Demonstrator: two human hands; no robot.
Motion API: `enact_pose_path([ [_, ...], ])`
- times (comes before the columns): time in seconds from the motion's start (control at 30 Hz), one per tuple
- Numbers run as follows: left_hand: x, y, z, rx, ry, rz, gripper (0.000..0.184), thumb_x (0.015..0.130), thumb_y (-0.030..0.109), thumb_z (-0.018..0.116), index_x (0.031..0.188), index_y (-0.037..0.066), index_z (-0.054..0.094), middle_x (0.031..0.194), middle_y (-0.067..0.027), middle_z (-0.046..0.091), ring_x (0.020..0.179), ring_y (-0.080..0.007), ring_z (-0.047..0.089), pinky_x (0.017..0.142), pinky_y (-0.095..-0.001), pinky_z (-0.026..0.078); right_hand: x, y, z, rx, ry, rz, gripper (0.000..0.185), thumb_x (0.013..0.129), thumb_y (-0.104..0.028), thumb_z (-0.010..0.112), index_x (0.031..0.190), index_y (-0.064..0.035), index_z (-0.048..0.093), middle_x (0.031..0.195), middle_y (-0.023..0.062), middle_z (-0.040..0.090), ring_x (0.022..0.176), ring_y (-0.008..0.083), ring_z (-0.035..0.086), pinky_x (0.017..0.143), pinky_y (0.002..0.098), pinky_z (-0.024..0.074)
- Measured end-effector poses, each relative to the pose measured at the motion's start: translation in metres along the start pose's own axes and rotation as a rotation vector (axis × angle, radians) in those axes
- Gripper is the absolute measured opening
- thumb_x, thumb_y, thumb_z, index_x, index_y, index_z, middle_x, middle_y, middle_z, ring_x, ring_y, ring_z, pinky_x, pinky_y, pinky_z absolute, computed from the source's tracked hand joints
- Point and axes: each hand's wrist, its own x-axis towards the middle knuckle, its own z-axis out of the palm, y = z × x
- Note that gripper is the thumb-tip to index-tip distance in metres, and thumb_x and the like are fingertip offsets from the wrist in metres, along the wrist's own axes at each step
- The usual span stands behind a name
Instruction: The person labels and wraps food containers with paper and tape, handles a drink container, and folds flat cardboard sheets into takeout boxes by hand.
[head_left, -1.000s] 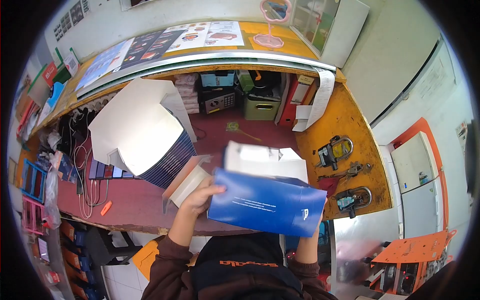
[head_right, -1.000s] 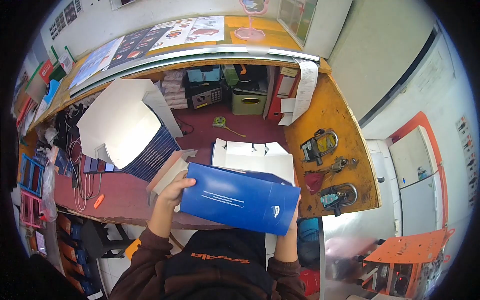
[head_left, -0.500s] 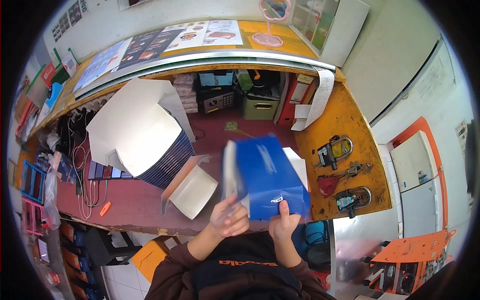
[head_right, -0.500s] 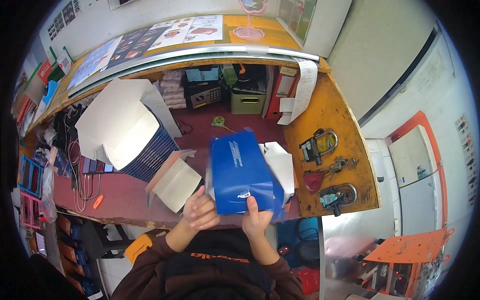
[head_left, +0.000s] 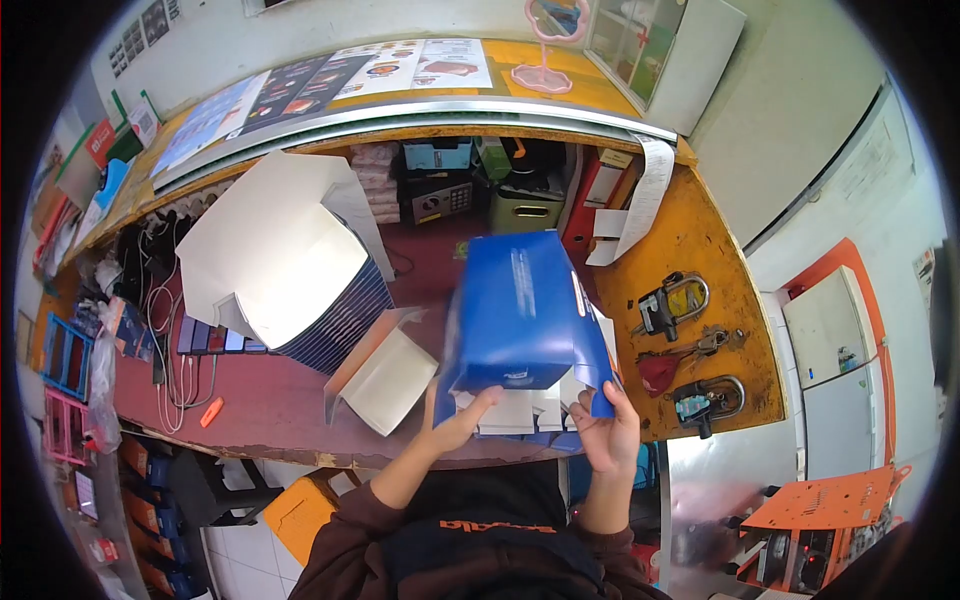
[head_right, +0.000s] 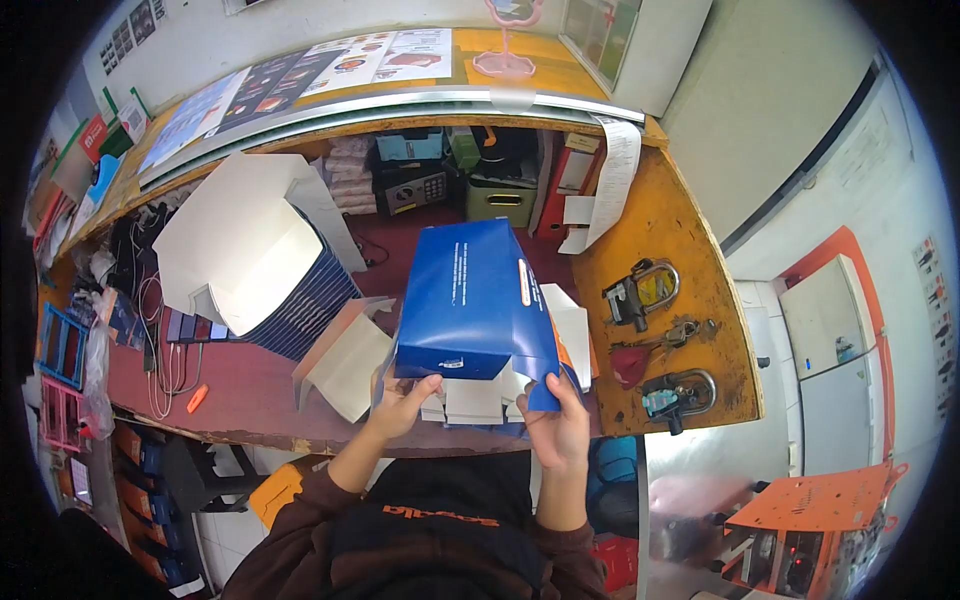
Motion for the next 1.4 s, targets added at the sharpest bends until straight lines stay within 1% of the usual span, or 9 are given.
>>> enact_pose_path([
  [0.27, -0.015, -0.016, 0.035, -0.16, 0.118, 0.152, 0.012, 0.084, 0.0, 0.055, 0.096, -0.005, 0.055, 0.082, -0.0129, 0.062, 0.06, -0.0179, 0.061, 0.055, -0.0269, 0.052, 0.006, 0.089, 0.017, -0.277, 0.296, -0.659, 0.009, 0.085, -0.01, 0.059, 0.089, -0.0069, 0.053, 0.085, 0.0022, 0.059, 0.073, 0.0116, 0.056, 0.075, 0.0285, 0.0448],
  [0.47, -0.015, -0.028, 0.019, -0.022, 0.054, -0.053, 0.019, 0.086, 0.006, 0.054, 0.104, 0.003, 0.055, 0.102, -0.0101, 0.059, 0.085, -0.0149, 0.058, 0.068, -0.032, 0.05, 0.005, 0.068, 0.018, 0.195, -0.071, 0.029, 0.018, 0.081, -0.007, 0.063, 0.096, -0.0095, 0.054, 0.085, -0.0007, 0.058, 0.075, 0.0075, 0.053, 0.068, 0.0282, 0.0454],
  [0.57, -0.009, -0.009, 0.001, -1.202, 0.068, -0.466, 0.023, 0.091, 0.027, 0.044, 0.101, 0.012, 0.058, 0.1, -0.0031, 0.061, 0.101, -0.0196, 0.051, 0.074, -0.0335, 0.042, 0.01, 0.064, 0.018, 0.027, -0.012, -0.099, 0.029, 0.08, -0.003, 0.061, 0.106, -0.0076, 0.052, 0.095, 0.0014, 0.058, 0.086, 0.0093, 0.053, 0.075, 0.0291, 0.0449],
  [0.8, -0.026, -0.035, 0.01, 0.054, 0.36, -0.197, 0.018, 0.08, 0.017, 0.066, 0.076, 0.0, 0.062, 0.07, -0.0026, 0.061, 0.058, -0.006, 0.052, 0.054, -0.0196, 0.039, 0.003, 0.078, 0.023, -0.235, 0.017, -0.403, 0.039, 0.079, 0.002, 0.058, 0.116, -0.0054, 0.048, 0.108, 0.0082, 0.054, 0.103, 0.0183, 0.05, 0.091, 0.0333, 0.041],
  [0.93, -0.021, -0.029, 0.018, -0.012, 0.444, -0.299, 0.027, 0.077, 0.024, 0.07, 0.069, 0.0, 0.063, 0.057, -0.0022, 0.057, 0.051, -0.0061, 0.05, 0.047, -0.0213, 0.038, 0.006, 0.106, 0.013, 0.027, 0.011, -0.176, 0.043, 0.079, 0.0, 0.06, 0.119, -0.0084, 0.044, 0.109, 0.0068, 0.052, 0.101, 0.0177, 0.051, 0.09, 0.0331, 0.0402],
  [1.07, -0.021, 0.011, -0.014, 0.631, -0.366, -0.713, 0.034, 0.071, 0.033, 0.074, 0.076, 0.001, 0.064, 0.067, -0.0058, 0.061, 0.052, -0.0095, 0.054, 0.046, -0.0257, 0.04, 0.016, 0.09, -0.003, -0.408, 0.159, -0.225, 0.033, 0.08, -0.01, 0.063, 0.11, -0.0043, 0.05, 0.101, 0.0061, 0.055, 0.094, 0.0161, 0.053, 0.084, 0.0308, 0.0426],
  [1.13, -0.033, 0.014, -0.019, 1.224, -0.076, -0.109, 0.042, 0.065, 0.031, 0.078, 0.091, 0.003, 0.061, 0.084, -0.007, 0.061, 0.068, -0.0093, 0.058, 0.054, -0.0259, 0.045, 0.02, 0.09, -0.024, -0.859, -0.004, -0.143, 0.029, 0.081, -0.014, 0.063, 0.106, -0.0037, 0.053, 0.1, 0.0072, 0.056, 0.092, 0.0173, 0.055, 0.082, 0.0309, 0.0434],
  [1.23, -0.037, -0.045, -0.051, 0.86, -0.079, -0.072, 0.055, 0.067, 0.027, 0.076, 0.109, 0.002, 0.052, 0.101, -0.0069, 0.057, 0.084, -0.0149, 0.059, 0.062, -0.0308, 0.048, 0.013, 0.1, -0.036, -1.345, -0.66, -0.466, 0.035, 0.079, -0.023, 0.066, 0.107, -0.0046, 0.054, 0.099, 0.0127, 0.058, 0.094, 0.0239, 0.056, 0.082, 0.0356, 0.0425],
  [1.4, -0.065, -0.057, -0.077, -0.194, 0.24, -0.732, 0.046, 0.079, 0.027, 0.066, 0.114, 0.001, 0.05, 0.104, -0.0107, 0.057, 0.088, -0.0197, 0.059, 0.072, -0.0312, 0.052, -0.003, 0.117, 0.003, -2.18, -0.733, -0.349, 0.042, 0.074, -0.034, 0.066, 0.101, -0.0032, 0.059, 0.088, 0.0115, 0.06, 0.086, 0.0288, 0.057, 0.075, 0.0406, 0.0399],
])
